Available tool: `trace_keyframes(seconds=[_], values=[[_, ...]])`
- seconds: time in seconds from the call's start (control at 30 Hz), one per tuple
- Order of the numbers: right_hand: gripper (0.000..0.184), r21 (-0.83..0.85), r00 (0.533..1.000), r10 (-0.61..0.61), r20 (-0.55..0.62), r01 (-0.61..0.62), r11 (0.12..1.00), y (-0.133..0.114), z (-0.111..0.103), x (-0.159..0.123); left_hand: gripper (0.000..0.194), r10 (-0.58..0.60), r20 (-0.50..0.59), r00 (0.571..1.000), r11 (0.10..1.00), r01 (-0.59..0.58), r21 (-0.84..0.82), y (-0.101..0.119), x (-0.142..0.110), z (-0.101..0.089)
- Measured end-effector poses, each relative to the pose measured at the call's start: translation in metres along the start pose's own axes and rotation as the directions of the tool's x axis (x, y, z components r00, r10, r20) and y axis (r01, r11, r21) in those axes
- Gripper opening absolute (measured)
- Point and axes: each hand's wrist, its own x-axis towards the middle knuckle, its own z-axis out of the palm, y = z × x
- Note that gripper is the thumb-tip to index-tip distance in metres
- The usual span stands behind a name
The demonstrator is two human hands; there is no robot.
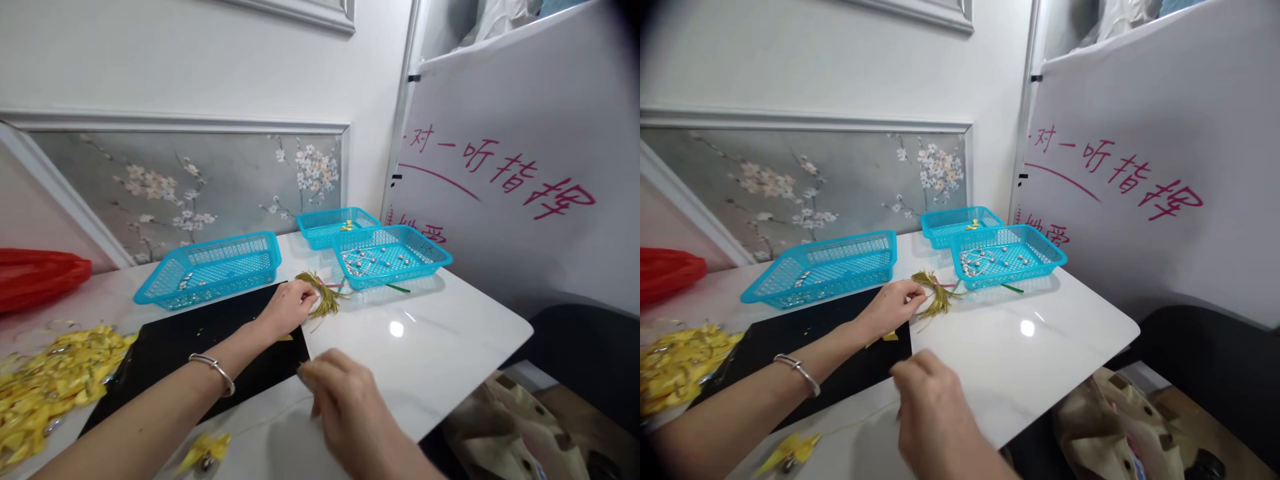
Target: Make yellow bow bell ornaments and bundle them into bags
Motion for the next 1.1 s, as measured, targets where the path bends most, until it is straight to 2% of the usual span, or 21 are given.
trace_keyframes(seconds=[0.03,0.07,0.13,0.23,0.3,0.4,0.47,0.53,0.6,0.7,0.77,0.83,0.87,0.93,1.0,1.07,1.1], values=[[0.027,-0.136,0.996,0.06,0.062,-0.051,0.989,0.003,-0.007,0.011,0.028,0.006,0.001,1.0,1.0,-0.006,0.001,-0.003,-0.003,-0.002],[0.026,-0.195,0.992,0.096,0.077,-0.079,0.978,0.008,-0.012,0.023,0.028,0.014,0.006,1.0,1.0,-0.014,0.002,-0.005,-0.006,-0.004],[0.022,-0.266,0.986,0.142,0.088,-0.114,0.957,0.018,-0.014,0.047,0.028,0.033,0.029,0.999,0.999,-0.033,0.002,-0.011,-0.012,-0.007],[0.013,-0.331,0.975,0.193,0.114,-0.146,0.932,0.035,-0.005,0.072,0.029,0.065,0.078,0.995,0.998,-0.064,-0.012,-0.017,-0.022,-0.012],[0.009,-0.365,0.966,0.223,0.132,-0.162,0.917,0.044,0.002,0.082,0.028,0.08,0.105,0.991,0.996,-0.077,-0.035,-0.02,-0.028,-0.016],[0.021,-0.387,0.96,0.246,0.137,-0.177,0.905,0.054,0.009,0.089,0.024,0.084,0.138,0.987,0.992,-0.07,-0.101,-0.021,-0.039,-0.026],[0.022,-0.381,0.961,0.246,0.127,-0.182,0.906,0.057,0.008,0.091,0.016,0.067,0.146,0.987,0.984,-0.042,-0.171,-0.021,-0.05,-0.037],[0.017,-0.358,0.967,0.23,0.106,-0.179,0.916,0.055,0.004,0.091,0.02,0.027,0.135,0.99,0.965,0.009,-0.263,-0.019,-0.066,-0.05],[0.011,-0.316,0.979,0.191,0.069,-0.16,0.935,0.047,-0.004,0.086,0.026,-0.029,0.115,0.993,0.928,0.07,-0.366,-0.017,-0.088,-0.063],[0.021,-0.215,0.995,0.099,0.017,-0.093,0.972,0.018,-0.013,0.065,0.027,-0.131,0.087,0.988,0.854,0.157,-0.496,-0.009,-0.124,-0.075],[0.023,-0.099,1.0,0.019,-0.008,-0.019,0.995,-0.008,-0.013,0.045,0.027,-0.237,0.077,0.968,0.738,0.231,-0.634,0.0,-0.147,-0.075],[0.018,0.132,0.988,-0.119,-0.102,0.132,0.982,-0.032,-0.006,0.025,0.028,-0.334,0.075,0.94,0.622,0.279,-0.731,0.011,-0.164,-0.073],[0.019,0.17,0.973,-0.174,-0.149,0.198,0.965,-0.043,-0.001,0.017,0.029,-0.352,0.077,0.933,0.584,0.283,-0.761,0.016,-0.17,-0.071],[0.022,0.178,0.938,-0.27,-0.218,0.31,0.934,-0.057,0.01,0.006,0.031,-0.347,0.069,0.935,0.548,0.262,-0.794,0.026,-0.18,-0.068],[0.024,0.167,0.914,-0.325,-0.241,0.369,0.914,-0.065,0.02,0.001,0.033,-0.314,0.061,0.947,0.53,0.228,-0.816,0.032,-0.188,-0.068],[0.025,0.237,0.918,-0.309,-0.247,0.366,0.9,-0.069,0.024,0.001,0.033,-0.276,0.07,0.958,0.531,0.213,-0.82,0.032,-0.197,-0.07],[0.023,0.306,0.934,-0.263,-0.241,0.33,0.893,-0.071,0.024,0.001,0.032,-0.26,0.085,0.962,0.529,0.216,-0.821,0.031,-0.201,-0.071]])
